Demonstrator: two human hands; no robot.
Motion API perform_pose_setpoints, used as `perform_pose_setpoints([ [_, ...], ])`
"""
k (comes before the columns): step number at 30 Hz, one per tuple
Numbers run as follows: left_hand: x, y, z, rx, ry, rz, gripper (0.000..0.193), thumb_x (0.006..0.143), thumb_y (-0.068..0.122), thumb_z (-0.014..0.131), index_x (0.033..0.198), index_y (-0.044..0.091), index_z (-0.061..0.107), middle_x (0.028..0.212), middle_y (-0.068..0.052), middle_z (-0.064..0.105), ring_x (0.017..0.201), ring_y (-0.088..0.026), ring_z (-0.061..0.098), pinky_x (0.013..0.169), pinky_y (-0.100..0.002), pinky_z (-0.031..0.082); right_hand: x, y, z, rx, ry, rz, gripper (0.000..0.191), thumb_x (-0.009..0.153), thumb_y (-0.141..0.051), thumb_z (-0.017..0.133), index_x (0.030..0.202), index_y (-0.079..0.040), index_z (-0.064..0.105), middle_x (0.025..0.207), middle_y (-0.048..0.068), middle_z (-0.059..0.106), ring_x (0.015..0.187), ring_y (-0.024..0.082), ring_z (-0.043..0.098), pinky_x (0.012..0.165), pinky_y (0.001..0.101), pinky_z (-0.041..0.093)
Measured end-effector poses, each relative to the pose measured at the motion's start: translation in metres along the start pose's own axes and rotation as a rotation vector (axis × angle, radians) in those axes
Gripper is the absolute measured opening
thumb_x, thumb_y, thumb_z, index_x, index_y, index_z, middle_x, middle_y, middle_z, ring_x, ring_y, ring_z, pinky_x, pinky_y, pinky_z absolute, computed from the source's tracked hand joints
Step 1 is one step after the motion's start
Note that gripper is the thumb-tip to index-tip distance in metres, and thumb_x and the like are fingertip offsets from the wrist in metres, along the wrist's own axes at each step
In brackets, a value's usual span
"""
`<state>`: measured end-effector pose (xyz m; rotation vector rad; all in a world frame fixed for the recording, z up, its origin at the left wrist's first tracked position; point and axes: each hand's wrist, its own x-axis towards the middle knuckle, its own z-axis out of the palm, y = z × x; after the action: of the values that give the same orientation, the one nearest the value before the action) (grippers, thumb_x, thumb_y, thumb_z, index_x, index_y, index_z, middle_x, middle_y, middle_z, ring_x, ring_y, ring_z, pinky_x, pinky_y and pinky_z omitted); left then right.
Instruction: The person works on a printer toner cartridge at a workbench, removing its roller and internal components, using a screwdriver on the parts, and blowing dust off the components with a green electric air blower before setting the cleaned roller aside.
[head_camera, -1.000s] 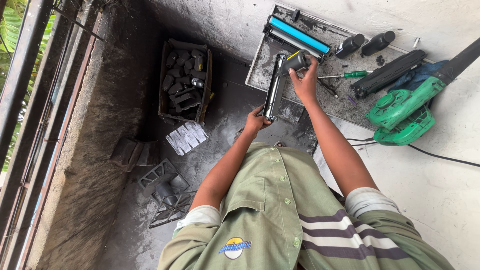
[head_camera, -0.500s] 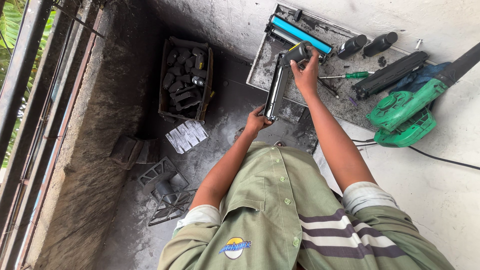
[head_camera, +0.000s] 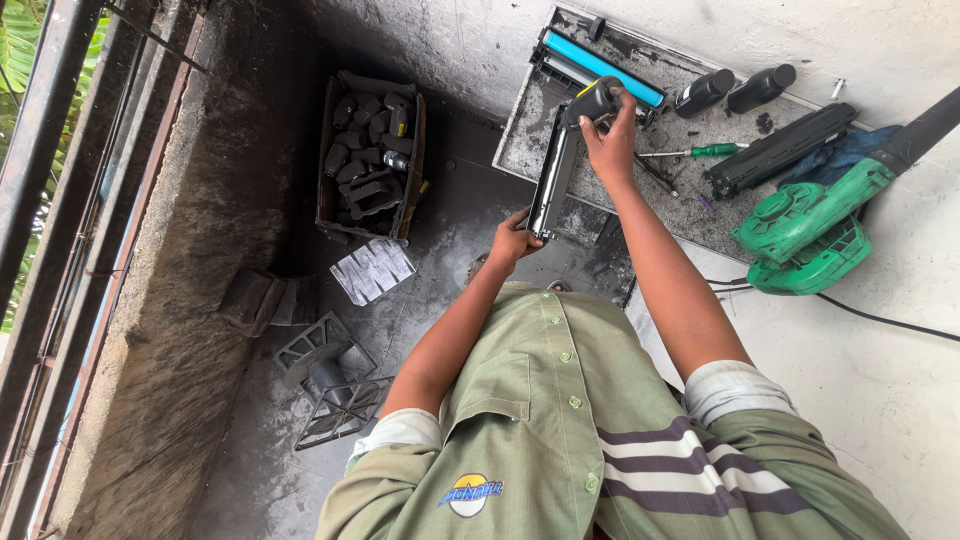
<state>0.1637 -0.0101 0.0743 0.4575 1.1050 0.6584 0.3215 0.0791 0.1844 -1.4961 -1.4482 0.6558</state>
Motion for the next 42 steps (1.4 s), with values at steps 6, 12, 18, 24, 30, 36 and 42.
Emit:
perform_pose_setpoints([
  [6, 0.001, -0.002, -0.001, -0.028, -0.021, 0.015, 0.083, 0.077, -0.022, 0.056, 0.152, 0.010, 0.049, 0.105, -0.012, 0.070, 0.087, -0.020, 0.072, 0.083, -0.035, 0.066, -0.002, 0.004, -0.002, 0.043, -0.022, 0.001, 0.067, 0.105, -0.007, 0.069, 0.154, -0.011, 0.024, 0.150, 0.024, 0.035, 0.137, 0.035, 0.058, 0.102, 0.0389, 0.058],
  [12, 0.005, -0.005, -0.002, -0.032, -0.021, 0.015, 0.083, 0.076, -0.022, 0.057, 0.151, 0.011, 0.052, 0.104, -0.010, 0.069, 0.087, -0.019, 0.071, 0.082, -0.034, 0.066, -0.013, 0.014, -0.003, 0.105, -0.068, 0.029, 0.067, 0.105, -0.007, 0.069, 0.153, -0.009, 0.024, 0.149, 0.024, 0.038, 0.137, 0.034, 0.058, 0.101, 0.0384, 0.059],
  [18, 0.006, -0.007, -0.004, -0.031, -0.032, 0.033, 0.082, 0.075, -0.021, 0.057, 0.151, 0.011, 0.052, 0.102, -0.009, 0.069, 0.086, -0.019, 0.071, 0.082, -0.034, 0.066, -0.032, 0.028, -0.003, 0.128, -0.128, 0.018, 0.066, 0.104, -0.008, 0.069, 0.152, -0.009, 0.025, 0.145, 0.025, 0.038, 0.138, 0.036, 0.056, 0.101, 0.0396, 0.058],
  [24, 0.009, -0.009, -0.004, -0.034, -0.038, 0.041, 0.083, 0.075, -0.021, 0.058, 0.152, 0.009, 0.051, 0.099, -0.010, 0.068, 0.085, -0.019, 0.071, 0.082, -0.035, 0.065, -0.055, 0.042, -0.004, 0.123, -0.175, 0.012, 0.065, 0.105, -0.009, 0.070, 0.151, -0.008, 0.025, 0.145, 0.026, 0.037, 0.138, 0.037, 0.055, 0.101, 0.0402, 0.058],
  [30, 0.009, -0.010, -0.006, -0.044, -0.058, 0.049, 0.084, 0.073, -0.020, 0.058, 0.152, 0.007, 0.048, 0.099, -0.010, 0.070, 0.085, -0.020, 0.072, 0.081, -0.035, 0.064, -0.080, 0.050, -0.002, 0.145, -0.257, 0.056, 0.064, 0.104, -0.011, 0.072, 0.149, -0.011, 0.026, 0.142, 0.025, 0.045, 0.132, 0.038, 0.063, 0.100, 0.0395, 0.058],
  [36, 0.009, -0.009, -0.005, -0.026, -0.027, 0.047, 0.084, 0.073, -0.020, 0.058, 0.152, 0.007, 0.049, 0.099, -0.011, 0.069, 0.085, -0.021, 0.072, 0.080, -0.035, 0.065, -0.098, 0.050, 0.000, 0.082, -0.244, -0.007, 0.064, 0.099, -0.007, 0.074, 0.145, -0.012, 0.029, 0.146, 0.025, 0.038, 0.132, 0.038, 0.059, 0.094, 0.0400, 0.059],
  [42, 0.007, -0.007, -0.005, -0.059, -0.052, 0.053, 0.082, 0.075, -0.019, 0.057, 0.153, 0.006, 0.050, 0.103, -0.011, 0.070, 0.086, -0.020, 0.072, 0.081, -0.035, 0.064, -0.109, 0.050, -0.001, 0.157, -0.266, -0.052, 0.066, 0.101, -0.006, 0.074, 0.148, -0.013, 0.029, 0.140, 0.019, 0.043, 0.126, 0.031, 0.066, 0.100, 0.0388, 0.063],
])
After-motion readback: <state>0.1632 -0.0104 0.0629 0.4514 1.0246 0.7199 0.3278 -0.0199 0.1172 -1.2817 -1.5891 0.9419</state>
